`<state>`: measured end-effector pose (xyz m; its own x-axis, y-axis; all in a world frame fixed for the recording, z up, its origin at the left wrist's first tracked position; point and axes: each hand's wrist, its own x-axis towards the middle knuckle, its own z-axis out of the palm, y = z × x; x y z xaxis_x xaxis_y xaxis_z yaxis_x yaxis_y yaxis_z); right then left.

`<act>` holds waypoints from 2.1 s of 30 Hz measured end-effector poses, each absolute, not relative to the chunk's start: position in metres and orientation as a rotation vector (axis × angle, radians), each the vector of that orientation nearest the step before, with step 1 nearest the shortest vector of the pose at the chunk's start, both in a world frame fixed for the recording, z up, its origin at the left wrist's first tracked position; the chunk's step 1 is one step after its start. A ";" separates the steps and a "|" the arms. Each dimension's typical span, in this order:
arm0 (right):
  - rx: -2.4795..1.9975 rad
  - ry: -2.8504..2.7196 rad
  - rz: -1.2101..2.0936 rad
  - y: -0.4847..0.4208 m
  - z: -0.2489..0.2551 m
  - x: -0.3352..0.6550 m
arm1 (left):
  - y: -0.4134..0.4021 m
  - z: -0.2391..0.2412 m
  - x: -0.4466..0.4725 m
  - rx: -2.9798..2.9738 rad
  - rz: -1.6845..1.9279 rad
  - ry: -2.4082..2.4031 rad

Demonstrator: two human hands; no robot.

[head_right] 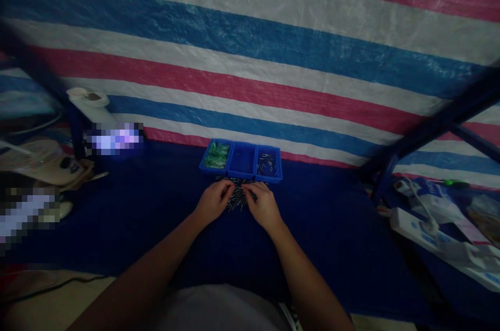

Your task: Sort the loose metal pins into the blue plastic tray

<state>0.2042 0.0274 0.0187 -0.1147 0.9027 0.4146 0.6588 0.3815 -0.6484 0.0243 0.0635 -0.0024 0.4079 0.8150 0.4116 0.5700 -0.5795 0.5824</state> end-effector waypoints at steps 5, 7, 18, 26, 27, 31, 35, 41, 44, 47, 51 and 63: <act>-1.348 -1.839 0.381 0.027 0.017 0.204 | 0.063 -0.004 0.025 2.311 0.970 1.186; -1.346 -1.826 0.379 0.027 0.016 0.203 | 0.063 -0.003 0.025 2.305 0.974 1.184; -1.340 -1.807 0.349 0.024 0.014 0.199 | 0.062 0.001 0.024 2.288 0.954 1.185; -1.333 -1.799 0.382 0.024 0.013 0.197 | 0.064 -0.001 0.026 2.236 0.954 1.186; -1.336 -1.799 0.383 0.024 0.014 0.197 | 0.064 -0.001 0.026 2.234 0.948 1.186; -1.344 -1.807 0.381 0.024 0.014 0.198 | 0.064 0.000 0.026 2.232 0.935 1.187; -1.337 -1.799 0.379 0.026 0.012 0.198 | 0.063 -0.001 0.026 2.213 0.921 1.183; -1.323 -1.788 0.375 0.026 0.013 0.199 | 0.064 -0.001 0.025 2.212 0.921 1.181; -1.314 -1.783 0.370 0.025 0.014 0.197 | 0.064 0.000 0.025 2.196 0.927 1.172; -1.312 -1.783 0.368 0.025 0.014 0.197 | 0.063 0.001 0.024 2.174 0.927 1.156; -1.329 -1.775 0.361 0.026 0.013 0.198 | 0.063 0.000 0.024 2.131 0.932 1.144; -1.351 -1.741 0.380 0.029 0.012 0.199 | 0.065 0.001 0.028 2.126 0.950 1.167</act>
